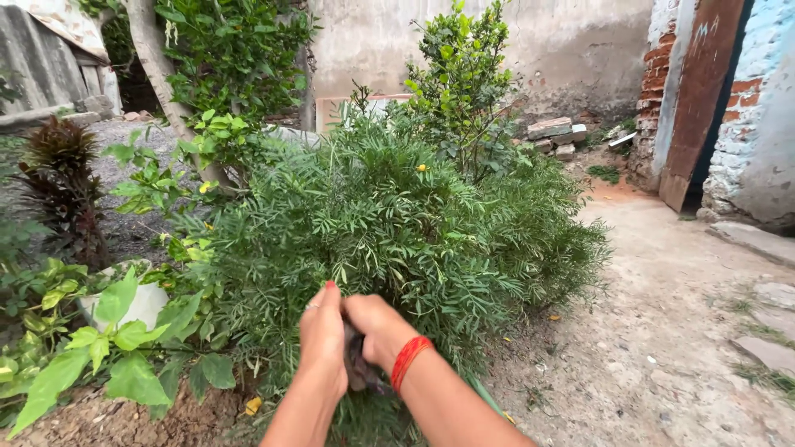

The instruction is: Pruning and cleaning a plant using scissors and a cloth in an outdoor garden.

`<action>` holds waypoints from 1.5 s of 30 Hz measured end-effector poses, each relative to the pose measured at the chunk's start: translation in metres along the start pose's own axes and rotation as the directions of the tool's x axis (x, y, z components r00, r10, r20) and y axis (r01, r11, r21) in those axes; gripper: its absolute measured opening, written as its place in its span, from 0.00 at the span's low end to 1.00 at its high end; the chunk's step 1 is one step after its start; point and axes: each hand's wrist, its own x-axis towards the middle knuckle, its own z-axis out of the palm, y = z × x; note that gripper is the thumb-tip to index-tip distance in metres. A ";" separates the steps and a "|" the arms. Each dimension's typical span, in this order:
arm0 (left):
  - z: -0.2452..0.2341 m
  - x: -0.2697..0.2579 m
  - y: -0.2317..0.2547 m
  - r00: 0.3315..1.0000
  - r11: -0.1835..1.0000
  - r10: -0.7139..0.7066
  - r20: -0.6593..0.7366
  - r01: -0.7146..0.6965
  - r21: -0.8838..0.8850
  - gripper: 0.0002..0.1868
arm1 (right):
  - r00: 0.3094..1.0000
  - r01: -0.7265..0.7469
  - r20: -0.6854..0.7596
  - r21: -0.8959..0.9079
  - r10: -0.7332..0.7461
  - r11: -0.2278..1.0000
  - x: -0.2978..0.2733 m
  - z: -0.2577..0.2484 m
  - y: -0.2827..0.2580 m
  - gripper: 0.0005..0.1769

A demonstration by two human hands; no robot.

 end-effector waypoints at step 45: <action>-0.092 0.085 -0.044 0.924 0.761 0.377 -0.053 -0.277 0.587 0.33 | 0.905 0.415 -0.054 -0.111 -0.422 0.903 0.018 0.040 0.042 0.17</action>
